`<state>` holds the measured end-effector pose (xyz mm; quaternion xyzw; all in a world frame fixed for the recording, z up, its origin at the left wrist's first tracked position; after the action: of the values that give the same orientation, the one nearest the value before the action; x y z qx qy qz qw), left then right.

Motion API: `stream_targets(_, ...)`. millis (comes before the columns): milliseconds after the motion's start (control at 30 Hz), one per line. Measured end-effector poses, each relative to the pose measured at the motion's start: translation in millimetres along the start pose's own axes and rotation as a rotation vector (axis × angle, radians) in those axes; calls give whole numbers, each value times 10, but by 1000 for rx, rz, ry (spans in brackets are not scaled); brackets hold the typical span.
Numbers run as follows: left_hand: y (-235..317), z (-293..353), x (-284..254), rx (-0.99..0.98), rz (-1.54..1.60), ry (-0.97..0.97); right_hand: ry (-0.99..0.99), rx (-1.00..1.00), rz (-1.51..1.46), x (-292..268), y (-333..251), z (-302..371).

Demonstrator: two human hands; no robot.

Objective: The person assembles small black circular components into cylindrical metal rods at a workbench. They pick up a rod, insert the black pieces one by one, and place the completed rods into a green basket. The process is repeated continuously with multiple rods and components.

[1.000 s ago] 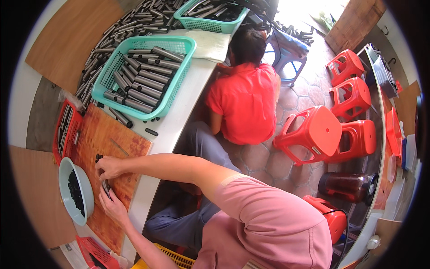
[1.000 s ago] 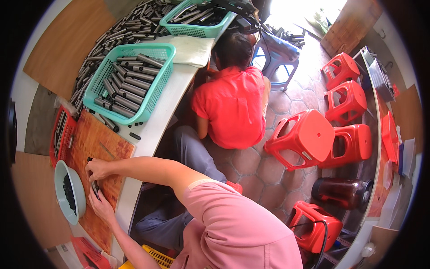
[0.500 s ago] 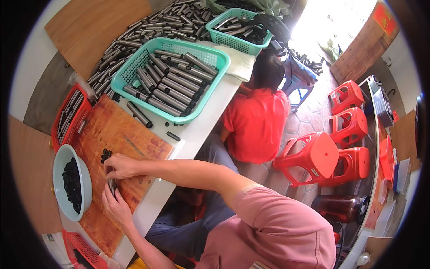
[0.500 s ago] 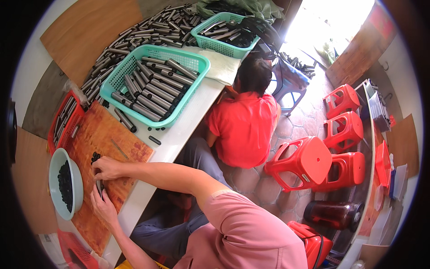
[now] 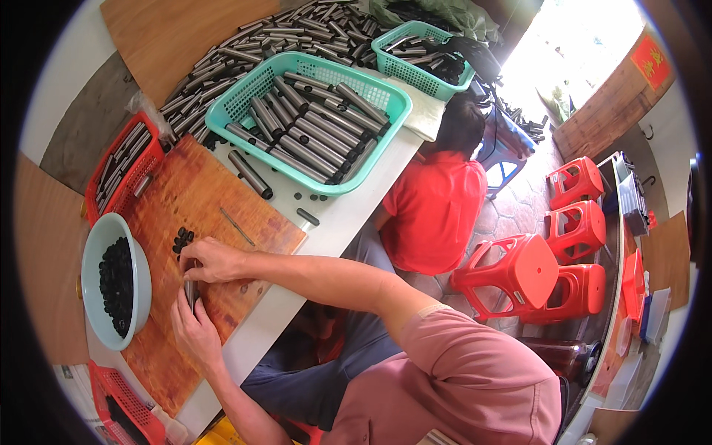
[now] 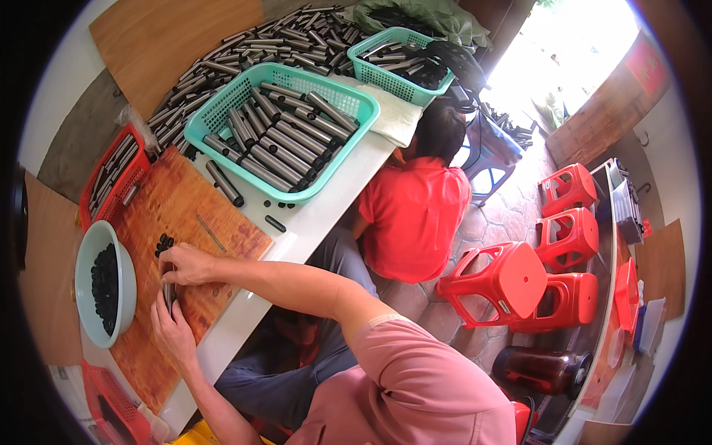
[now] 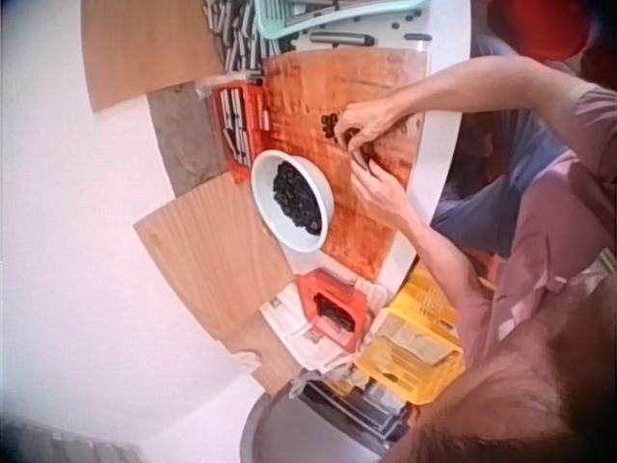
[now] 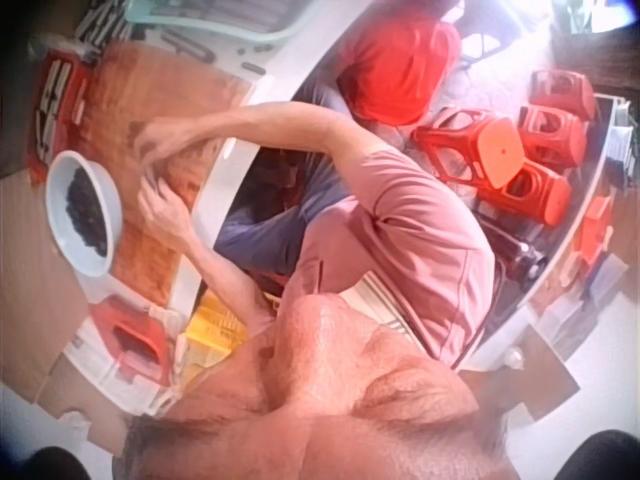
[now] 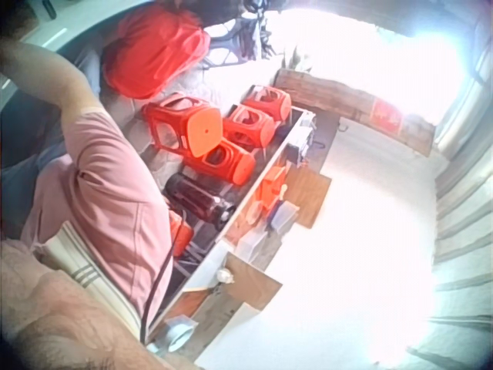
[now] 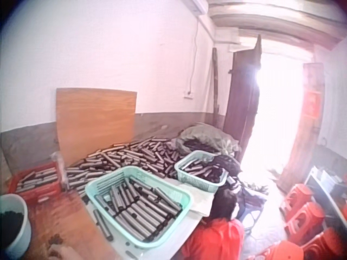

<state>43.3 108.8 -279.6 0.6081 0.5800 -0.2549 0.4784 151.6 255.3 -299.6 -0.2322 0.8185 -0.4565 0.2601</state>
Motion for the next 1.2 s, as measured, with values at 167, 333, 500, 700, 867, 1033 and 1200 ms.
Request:
stream_targets(167,-38,2,24,26,15,23,2,13,19,-8,-28,3)
stream_targets(333,-14,6,10,14,28,27,6,7,-1,-9,-32,5)
stream_targets(500,10,-6,0,12,36,19,-30,23,14,-23,-61,16)
stream_targets(700,-31,1,23,12,21,26,-28,18,8,-21,-66,14)
stream_targets(867,9,0,-9,30,22,40,-28,12,7,-7,-52,5)
stream_targets(1033,53,-7,-35,26,47,37,-31,6,6,-17,-43,5)
stream_targets(1200,41,-8,-31,26,63,35,-44,20,14,-8,-49,10)
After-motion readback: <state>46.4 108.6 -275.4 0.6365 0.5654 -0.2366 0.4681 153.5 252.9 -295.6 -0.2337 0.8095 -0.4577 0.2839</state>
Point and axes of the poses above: each hand's wrist, its own z-axis away from the middle knuckle, its own x-axis out of the palm, y = z × x, the point moved 5 cm from there along -z, towards the middle knuckle, and after that the axes turned 4 degrees about -x, right-handed, at the moved point
